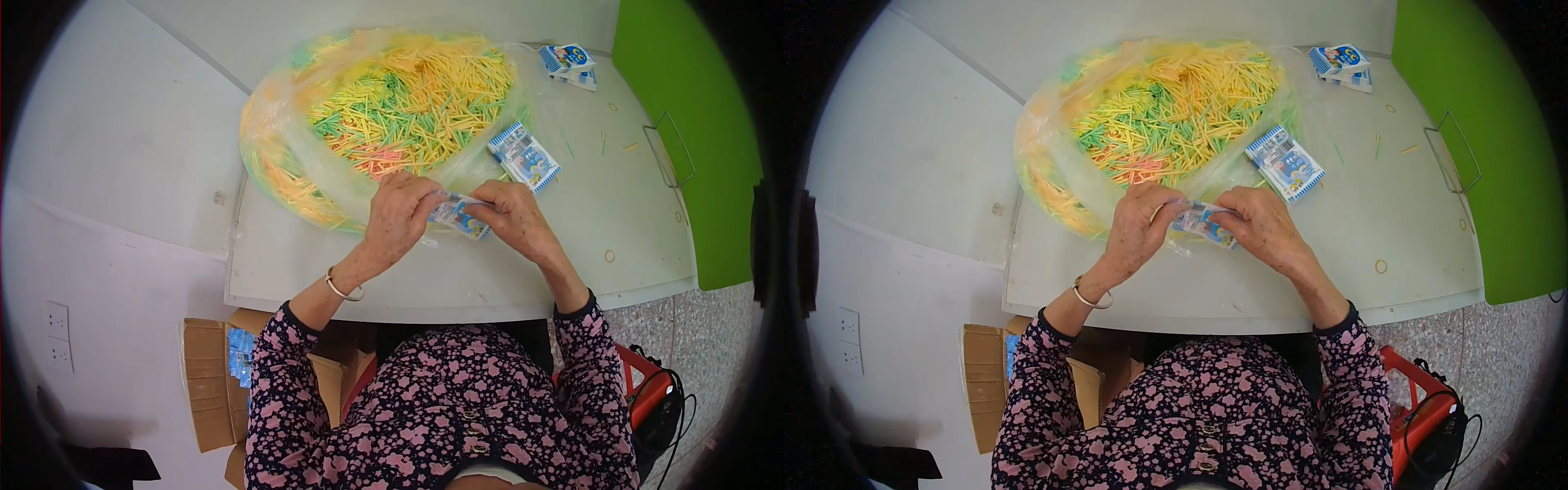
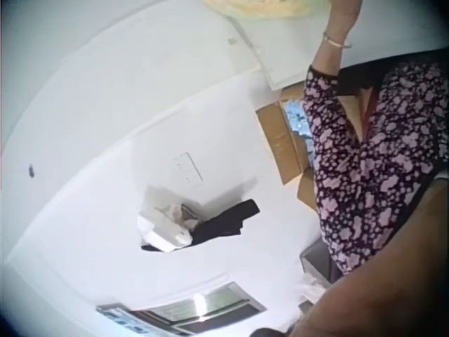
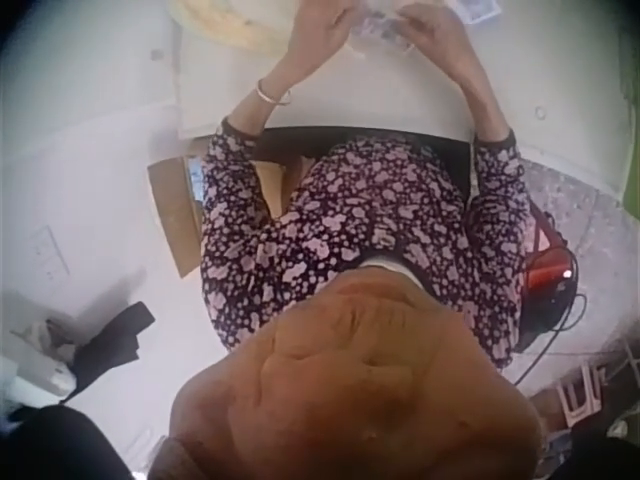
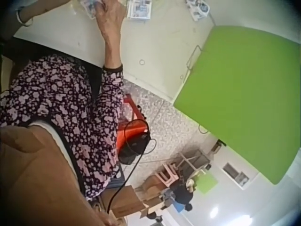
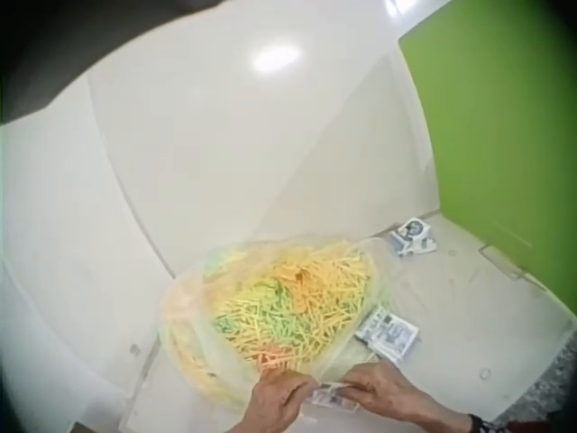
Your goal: Packaging small packets by securing them with rubber bands and placing them into a cardboard box.
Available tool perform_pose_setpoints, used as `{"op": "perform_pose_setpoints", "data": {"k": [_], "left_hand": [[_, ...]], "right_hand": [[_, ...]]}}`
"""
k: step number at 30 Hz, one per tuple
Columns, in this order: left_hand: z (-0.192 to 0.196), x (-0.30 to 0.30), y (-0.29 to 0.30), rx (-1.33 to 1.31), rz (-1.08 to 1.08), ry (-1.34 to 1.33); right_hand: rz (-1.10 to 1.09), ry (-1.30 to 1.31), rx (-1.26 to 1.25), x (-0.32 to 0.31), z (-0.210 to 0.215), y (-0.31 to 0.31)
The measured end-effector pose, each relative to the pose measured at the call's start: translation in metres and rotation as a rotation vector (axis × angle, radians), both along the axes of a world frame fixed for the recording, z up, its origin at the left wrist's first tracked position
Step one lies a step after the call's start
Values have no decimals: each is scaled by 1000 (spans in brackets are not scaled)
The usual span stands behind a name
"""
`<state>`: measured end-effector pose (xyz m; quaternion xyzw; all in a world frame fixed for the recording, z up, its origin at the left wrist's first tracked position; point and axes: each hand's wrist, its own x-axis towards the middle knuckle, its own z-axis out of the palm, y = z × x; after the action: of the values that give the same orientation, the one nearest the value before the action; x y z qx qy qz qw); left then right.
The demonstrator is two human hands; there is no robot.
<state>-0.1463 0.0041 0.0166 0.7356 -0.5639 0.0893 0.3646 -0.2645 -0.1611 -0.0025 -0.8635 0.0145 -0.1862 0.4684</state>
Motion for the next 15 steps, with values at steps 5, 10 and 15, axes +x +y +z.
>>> {"op": "perform_pose_setpoints", "data": {"k": [5,10,15], "left_hand": [[-2,-3,6,65,3,-83],[2,3,8,81,-70,-26],[9,14,8,191,-121,360]], "right_hand": [[76,39,64,-1,-11,3],[141,62,99,3,-13,1],[181,94,242,2,-9,-1]]}}
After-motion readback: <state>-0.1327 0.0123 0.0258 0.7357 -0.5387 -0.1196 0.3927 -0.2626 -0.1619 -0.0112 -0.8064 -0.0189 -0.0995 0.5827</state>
